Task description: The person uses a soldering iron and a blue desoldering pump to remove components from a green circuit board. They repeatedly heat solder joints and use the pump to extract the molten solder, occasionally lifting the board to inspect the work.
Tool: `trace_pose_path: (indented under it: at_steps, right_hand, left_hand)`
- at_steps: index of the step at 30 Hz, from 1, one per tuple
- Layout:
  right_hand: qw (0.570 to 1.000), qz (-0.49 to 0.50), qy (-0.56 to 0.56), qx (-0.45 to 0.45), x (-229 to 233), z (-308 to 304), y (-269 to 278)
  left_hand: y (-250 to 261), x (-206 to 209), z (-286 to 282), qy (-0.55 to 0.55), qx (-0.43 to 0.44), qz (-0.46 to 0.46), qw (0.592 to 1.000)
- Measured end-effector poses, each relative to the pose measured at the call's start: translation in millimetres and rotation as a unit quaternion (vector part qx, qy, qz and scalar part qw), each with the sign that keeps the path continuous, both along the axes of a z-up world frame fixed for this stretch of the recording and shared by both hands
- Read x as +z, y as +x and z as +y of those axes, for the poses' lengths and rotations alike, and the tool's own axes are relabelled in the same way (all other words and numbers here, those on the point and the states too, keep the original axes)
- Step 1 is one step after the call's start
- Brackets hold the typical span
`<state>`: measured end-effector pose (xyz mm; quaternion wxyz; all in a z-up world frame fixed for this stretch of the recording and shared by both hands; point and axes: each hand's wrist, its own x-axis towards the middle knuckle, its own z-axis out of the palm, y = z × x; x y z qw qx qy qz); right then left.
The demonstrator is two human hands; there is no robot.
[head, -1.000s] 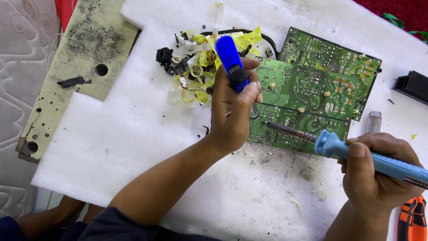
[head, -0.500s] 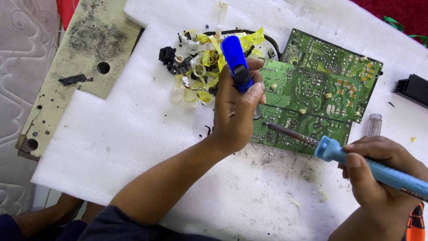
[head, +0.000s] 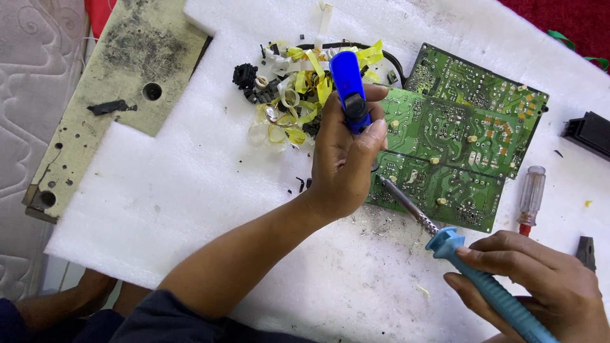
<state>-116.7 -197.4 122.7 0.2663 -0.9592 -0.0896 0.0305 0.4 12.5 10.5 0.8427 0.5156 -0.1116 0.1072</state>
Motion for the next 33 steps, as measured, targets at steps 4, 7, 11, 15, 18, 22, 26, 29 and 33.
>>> trace_pose_path:
  at_steps: [4,7,11,15,18,22,26,29,33]
  right_hand:
    - [1.0,0.0,-0.016,0.004,-2,0,-2]
    - [1.0,0.004,-0.01,-0.002,-5,-5,0]
    - [0.995,-0.02,0.072,0.059,-25,-49,19]
    - [0.987,0.011,0.096,0.125,-39,-92,37]
    - [0.987,0.005,0.1,0.129,-45,-100,40]
    - [0.986,0.0,0.089,0.143,-49,-102,38]
    - [0.985,-0.015,0.105,0.139,-52,-101,34]
    - [0.985,-0.022,0.103,0.137,-50,-92,28]
    - [0.991,-0.029,0.067,0.112,-37,-70,20]
  left_hand:
    - [0,-1,-1,0.0,0.001,0.004,1.0]
    - [-1,0,-1,-0.011,-0.004,0.002,1.0]
    - [1,-1,-1,-0.005,-0.002,0.005,1.0]
    - [4,-2,1,-0.011,0.003,0.006,1.0]
    - [5,-2,3,-0.012,0.009,0.01,1.0]
    - [4,-3,0,-0.025,0.0,0.012,1.0]
    - [1,-3,-1,-0.005,0.002,0.011,1.0]
    - [0,-3,-3,0.003,-0.004,0.003,1.0]
    - [-3,-7,-5,0.025,-0.008,0.0,1.0]
